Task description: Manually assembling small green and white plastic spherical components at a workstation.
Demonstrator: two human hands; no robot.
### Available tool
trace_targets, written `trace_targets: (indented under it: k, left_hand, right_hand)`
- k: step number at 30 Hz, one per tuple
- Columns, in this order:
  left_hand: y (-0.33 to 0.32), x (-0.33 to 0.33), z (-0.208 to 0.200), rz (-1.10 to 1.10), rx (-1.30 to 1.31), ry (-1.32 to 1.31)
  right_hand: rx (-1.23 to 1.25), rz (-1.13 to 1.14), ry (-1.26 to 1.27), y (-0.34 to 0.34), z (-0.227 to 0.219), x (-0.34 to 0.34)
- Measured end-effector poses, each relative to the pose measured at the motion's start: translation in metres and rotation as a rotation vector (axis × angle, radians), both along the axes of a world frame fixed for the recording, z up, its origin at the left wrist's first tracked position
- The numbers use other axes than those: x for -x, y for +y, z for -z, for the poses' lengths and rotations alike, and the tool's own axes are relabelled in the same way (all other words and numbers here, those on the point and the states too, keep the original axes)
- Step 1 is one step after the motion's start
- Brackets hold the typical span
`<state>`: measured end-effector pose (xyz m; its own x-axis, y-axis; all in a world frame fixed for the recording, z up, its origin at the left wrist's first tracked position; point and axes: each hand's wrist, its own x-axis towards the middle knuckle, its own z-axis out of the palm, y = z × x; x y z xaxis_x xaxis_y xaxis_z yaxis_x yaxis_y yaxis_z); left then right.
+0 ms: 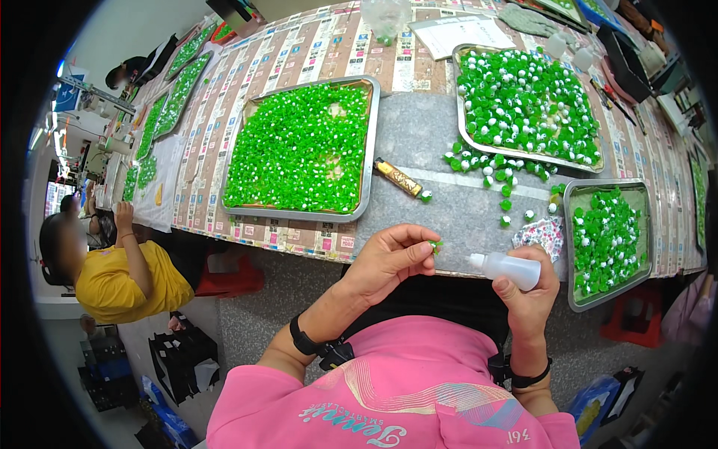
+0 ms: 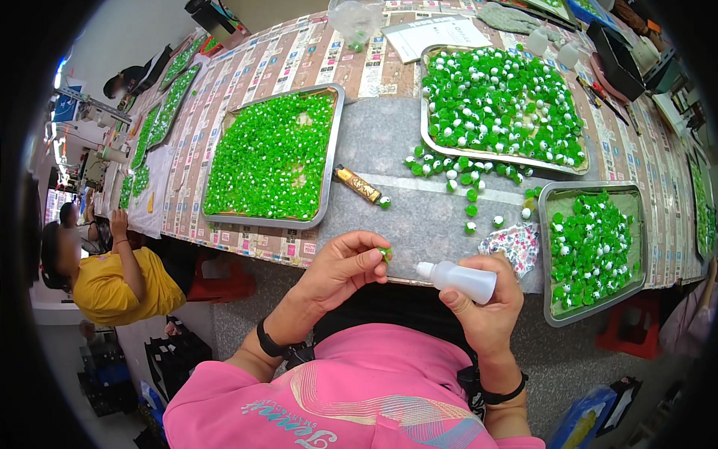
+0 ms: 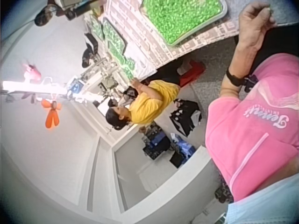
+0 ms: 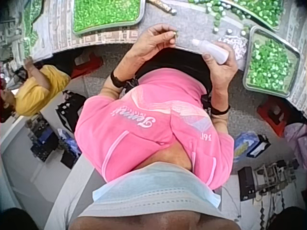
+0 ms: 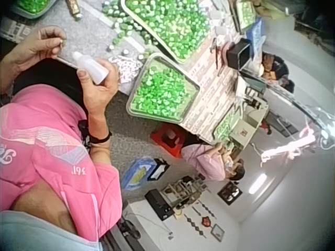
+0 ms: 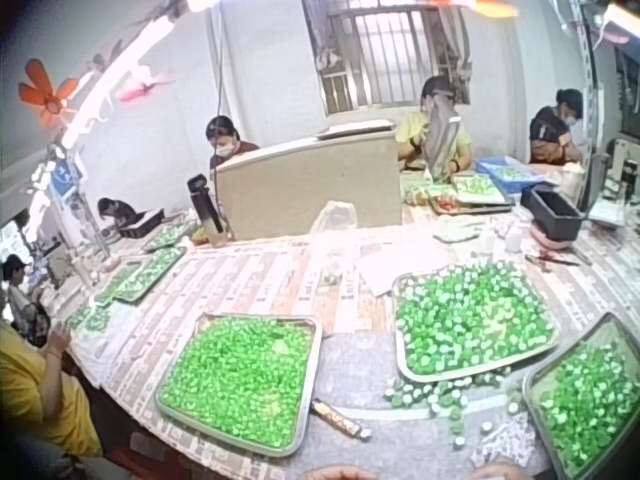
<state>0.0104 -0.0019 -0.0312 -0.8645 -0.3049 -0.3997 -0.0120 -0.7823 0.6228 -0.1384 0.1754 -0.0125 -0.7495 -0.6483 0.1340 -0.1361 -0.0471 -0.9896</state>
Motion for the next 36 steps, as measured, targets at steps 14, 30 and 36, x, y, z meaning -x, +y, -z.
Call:
trace_targets:
  k: [14,30,36]
  left_hand:
    - [-0.0001,0.0,0.0003,-0.021,-0.014,0.011]
    - [-0.0002,0.0001,0.0008,-0.016,-0.007,0.001]
    - [-0.0001,-0.0001,0.0003,-0.002,0.002,0.0]
  right_hand:
    - [-0.033,-0.005,0.013,-0.0005,0.0016,-0.0002]
    - [-0.005,-0.003,0.069,-0.0037,0.0006,-0.0002]
    - [-0.004,0.008,0.059,-0.0043,0.0029,-0.0007]
